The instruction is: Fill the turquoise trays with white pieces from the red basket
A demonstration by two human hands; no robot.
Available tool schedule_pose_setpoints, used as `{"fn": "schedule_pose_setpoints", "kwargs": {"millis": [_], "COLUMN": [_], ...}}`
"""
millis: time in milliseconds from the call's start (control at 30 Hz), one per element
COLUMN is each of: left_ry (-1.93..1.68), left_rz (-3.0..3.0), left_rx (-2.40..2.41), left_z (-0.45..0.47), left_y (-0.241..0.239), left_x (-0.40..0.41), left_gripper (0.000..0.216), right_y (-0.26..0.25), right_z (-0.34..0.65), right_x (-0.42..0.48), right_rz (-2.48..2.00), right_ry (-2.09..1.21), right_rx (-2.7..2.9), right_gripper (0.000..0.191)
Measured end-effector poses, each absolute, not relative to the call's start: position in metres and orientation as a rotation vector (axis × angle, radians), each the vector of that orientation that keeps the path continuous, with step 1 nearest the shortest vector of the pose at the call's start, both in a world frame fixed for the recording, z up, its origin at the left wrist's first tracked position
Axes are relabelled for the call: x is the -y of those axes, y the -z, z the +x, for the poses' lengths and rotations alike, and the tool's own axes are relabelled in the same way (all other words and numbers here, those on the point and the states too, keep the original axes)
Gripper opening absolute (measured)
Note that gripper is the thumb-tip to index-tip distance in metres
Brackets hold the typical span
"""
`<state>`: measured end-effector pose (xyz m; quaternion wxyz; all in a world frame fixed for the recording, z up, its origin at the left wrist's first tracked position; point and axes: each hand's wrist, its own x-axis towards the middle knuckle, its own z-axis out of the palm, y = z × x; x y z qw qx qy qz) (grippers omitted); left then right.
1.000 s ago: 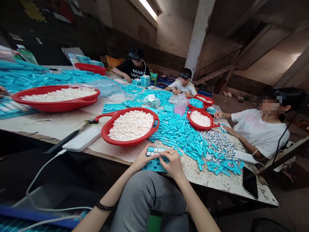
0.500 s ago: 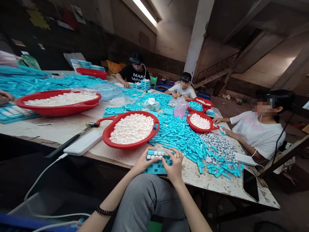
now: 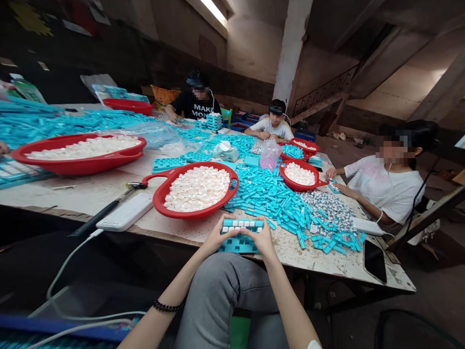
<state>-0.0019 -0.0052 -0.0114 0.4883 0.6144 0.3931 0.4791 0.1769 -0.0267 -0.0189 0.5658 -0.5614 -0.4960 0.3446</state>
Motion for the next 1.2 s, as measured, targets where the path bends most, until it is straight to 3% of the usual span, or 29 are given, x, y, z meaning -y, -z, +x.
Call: {"fn": "schedule_pose_setpoints", "kwargs": {"millis": [533, 1200], "left_ry": [-1.168, -1.126], "left_rz": [1.368, 1.382], "left_rx": [-0.897, -0.988], "left_z": [0.004, 0.006], "left_y": [0.009, 0.005], "left_x": [0.006, 0.003], "left_gripper": [0.06, 0.058], "right_y": [0.015, 0.016], "right_z": [0.173, 0.178], "right_x": [0.034, 0.028], "right_rz": [-1.315, -1.388], "right_ry": [-0.803, -0.823], "right_rx": [1.113, 1.18], "right_gripper": [0.053, 0.053]}}
